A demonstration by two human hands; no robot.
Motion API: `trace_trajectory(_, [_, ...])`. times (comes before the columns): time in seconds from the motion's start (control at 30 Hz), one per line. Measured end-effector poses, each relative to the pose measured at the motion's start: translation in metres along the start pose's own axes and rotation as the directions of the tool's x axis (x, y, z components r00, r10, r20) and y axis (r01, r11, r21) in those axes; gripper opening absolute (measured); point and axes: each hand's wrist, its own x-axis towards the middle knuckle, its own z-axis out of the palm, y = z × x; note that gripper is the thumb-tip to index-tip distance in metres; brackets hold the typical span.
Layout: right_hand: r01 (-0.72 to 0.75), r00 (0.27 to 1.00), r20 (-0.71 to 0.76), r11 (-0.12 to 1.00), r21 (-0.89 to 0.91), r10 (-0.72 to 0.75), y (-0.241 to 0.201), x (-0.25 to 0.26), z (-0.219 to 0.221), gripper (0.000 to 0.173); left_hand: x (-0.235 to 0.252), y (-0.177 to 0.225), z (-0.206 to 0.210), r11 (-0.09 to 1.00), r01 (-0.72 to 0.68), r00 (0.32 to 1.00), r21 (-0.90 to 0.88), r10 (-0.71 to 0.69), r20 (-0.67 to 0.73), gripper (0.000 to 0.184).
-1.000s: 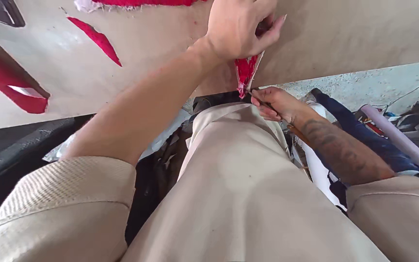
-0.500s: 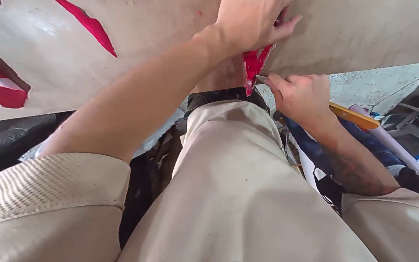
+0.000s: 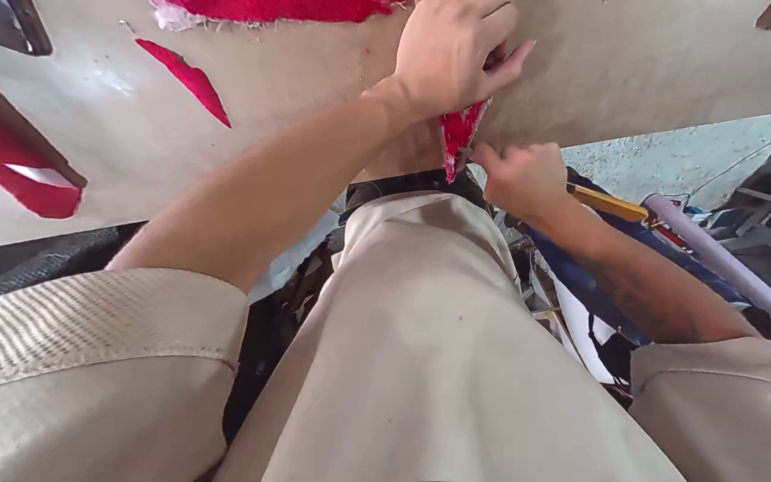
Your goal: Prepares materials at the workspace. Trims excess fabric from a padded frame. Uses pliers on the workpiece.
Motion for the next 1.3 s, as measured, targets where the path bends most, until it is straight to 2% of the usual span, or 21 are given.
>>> trace_trajectory(0.03, [0.015,1.0,-0.006,0.998,-0.066,-0.016,-0.006,-0.001,0.0,0.026,-0.002,-0.001,0.001,1.0,-0.021,1.0,-0.001,0.021,-0.023,0.047])
trace_trajectory(0.1, [-0.07,0.992,0.114,0.988,0.136,0.055,-0.008,0.006,-0.007,0.022,-0.004,-0.002,0.003,0.999,-0.042,0.998,-0.001,0.042,-0.04,0.045])
trace_trajectory(0.13, [-0.172,0.968,0.234,0.921,0.35,0.092,0.0,0.013,-0.011,0.024,-0.004,-0.003,0.004,0.999,-0.048,0.998,-0.001,0.048,-0.046,0.045])
trace_trajectory(0.17, [-0.262,0.946,0.315,0.768,0.584,0.083,0.009,0.017,-0.007,0.029,-0.005,-0.003,0.005,0.999,-0.051,0.997,-0.008,0.051,-0.056,0.045])
trace_trajectory(0.2, [-0.317,0.935,0.348,0.61,0.726,0.072,0.012,0.015,0.0,0.033,-0.006,-0.003,0.006,0.998,-0.059,0.996,-0.015,0.058,-0.062,0.045])
trace_trajectory(0.23, [-0.298,0.946,0.316,0.598,0.744,0.078,0.012,0.014,0.004,0.032,-0.005,-0.003,0.007,0.997,-0.07,0.996,-0.019,0.069,-0.061,0.046])
trace_trajectory(0.3, [-0.152,0.985,0.147,0.868,0.473,0.092,0.006,0.013,0.001,0.027,-0.002,-0.006,0.004,0.998,-0.067,0.997,-0.015,0.067,-0.038,0.046])
trace_trajectory(0.33, [-0.116,0.992,0.095,0.912,0.393,0.085,0.002,0.011,0.002,0.028,-0.003,-0.006,0.003,0.998,-0.056,0.998,-0.016,0.056,-0.019,0.046])
trace_trajectory(0.37, [-0.151,0.986,0.137,0.876,0.458,0.098,0.003,0.01,0.001,0.029,-0.004,-0.006,0.003,0.998,-0.054,0.998,-0.017,0.054,-0.013,0.047])
trace_trajectory(0.43, [-0.262,0.962,0.26,0.579,0.772,0.089,0.013,0.005,0.005,0.03,-0.004,-0.007,0.003,0.998,-0.063,0.998,-0.027,0.063,-0.029,0.048])
trace_trajectory(0.47, [-0.274,0.96,0.265,0.533,0.801,0.095,0.015,-0.002,0.004,0.029,-0.004,-0.008,0.003,0.997,-0.071,0.997,-0.037,0.07,-0.035,0.048])
trace_trajectory(0.5, [-0.234,0.971,0.209,0.63,0.74,0.115,0.015,-0.009,-0.001,0.027,-0.002,-0.008,0.003,0.996,-0.076,0.996,-0.045,0.074,-0.043,0.048])
trace_trajectory(0.57, [-0.126,0.991,0.006,0.902,0.413,0.135,0.006,-0.02,-0.012,0.028,-0.003,-0.008,0.001,0.998,-0.034,0.999,-0.052,0.033,-0.02,0.048])
trace_trajectory(0.6, [-0.089,0.991,-0.078,0.967,0.239,0.11,0.002,-0.023,-0.014,0.03,-0.002,-0.006,0.0,0.998,-0.004,1.0,-0.062,0.004,0.008,0.049])
trace_trajectory(0.67, [-0.048,0.991,-0.128,0.999,0.001,0.047,-0.001,-0.02,-0.015,0.034,0.003,-0.003,-0.003,0.996,0.047,0.996,-0.071,-0.041,0.083,0.049])
trace_trajectory(0.73, [-0.013,0.996,-0.092,0.996,-0.092,0.004,0.001,-0.016,-0.017,0.037,0.006,-0.001,-0.007,0.996,0.068,0.989,-0.061,-0.059,0.139,0.049])
trace_trajectory(0.83, [0.029,1.0,0.004,0.994,-0.105,-0.029,0.004,-0.009,-0.024,0.038,0.006,0.0,-0.008,0.995,0.088,0.982,-0.048,-0.079,0.169,0.049])
trace_trajectory(0.9, [0.042,0.997,0.074,0.991,-0.126,-0.032,0.001,-0.003,-0.031,0.032,0.004,0.002,-0.002,0.997,0.076,0.99,-0.03,-0.072,0.117,0.048])
trace_trajectory(1.07, [-0.066,0.957,0.257,0.964,-0.259,0.135,-0.036,0.011,-0.041,0.021,0.0,-0.001,0.01,0.997,0.072,0.997,-0.018,-0.072,0.016,0.05])
trace_trajectory(1.2, [-0.295,0.891,0.363,0.955,0.003,0.274,-0.019,0.022,-0.026,0.021,-0.002,-0.001,0.01,1.0,0.029,0.999,-0.009,-0.029,0.023,0.052])
trace_trajectory(1.3, [-0.198,0.959,0.23,0.974,0.112,0.168,-0.003,0.02,-0.013,0.026,0.0,-0.003,0.007,0.999,-0.043,0.998,-0.027,0.042,-0.035,0.05])
